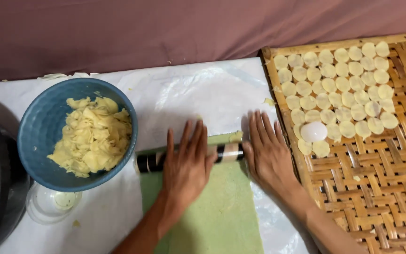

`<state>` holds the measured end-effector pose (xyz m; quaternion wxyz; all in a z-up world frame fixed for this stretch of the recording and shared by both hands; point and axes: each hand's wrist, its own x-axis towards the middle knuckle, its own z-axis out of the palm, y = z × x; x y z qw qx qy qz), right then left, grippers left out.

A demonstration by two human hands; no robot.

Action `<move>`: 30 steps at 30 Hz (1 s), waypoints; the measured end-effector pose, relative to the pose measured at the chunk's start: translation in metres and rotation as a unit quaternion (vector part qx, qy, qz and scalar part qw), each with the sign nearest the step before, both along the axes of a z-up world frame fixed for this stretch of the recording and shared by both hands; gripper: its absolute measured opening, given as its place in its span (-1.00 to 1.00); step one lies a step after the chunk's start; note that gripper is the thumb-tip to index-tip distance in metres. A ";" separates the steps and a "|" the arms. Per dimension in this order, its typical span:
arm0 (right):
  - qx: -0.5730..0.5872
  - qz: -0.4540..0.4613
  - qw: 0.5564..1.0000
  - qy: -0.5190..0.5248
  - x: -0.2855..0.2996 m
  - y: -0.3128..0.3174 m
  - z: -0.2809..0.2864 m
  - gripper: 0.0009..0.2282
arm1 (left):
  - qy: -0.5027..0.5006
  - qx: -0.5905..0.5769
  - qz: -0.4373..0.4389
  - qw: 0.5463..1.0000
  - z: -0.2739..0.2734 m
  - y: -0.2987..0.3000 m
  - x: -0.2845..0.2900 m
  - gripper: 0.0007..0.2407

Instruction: Flattening small portions of dough on a mat using a rolling tube to create thin circular crackers.

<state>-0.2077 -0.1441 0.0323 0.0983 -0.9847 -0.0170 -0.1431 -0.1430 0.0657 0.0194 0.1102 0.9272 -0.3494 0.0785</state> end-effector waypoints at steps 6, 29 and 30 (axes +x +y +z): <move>-0.024 0.028 0.999 0.014 0.005 -0.003 -0.003 -0.46 | -0.021 0.010 0.002 1.000 -0.005 0.001 -0.001 -0.40; 0.080 -0.036 0.972 0.217 0.092 -0.021 0.015 -0.38 | 0.045 0.026 0.035 0.998 0.002 -0.025 0.086 -0.38; 0.079 -0.038 0.973 0.215 0.095 -0.023 0.011 -0.38 | 0.044 0.025 0.033 0.998 0.002 -0.027 0.089 -0.38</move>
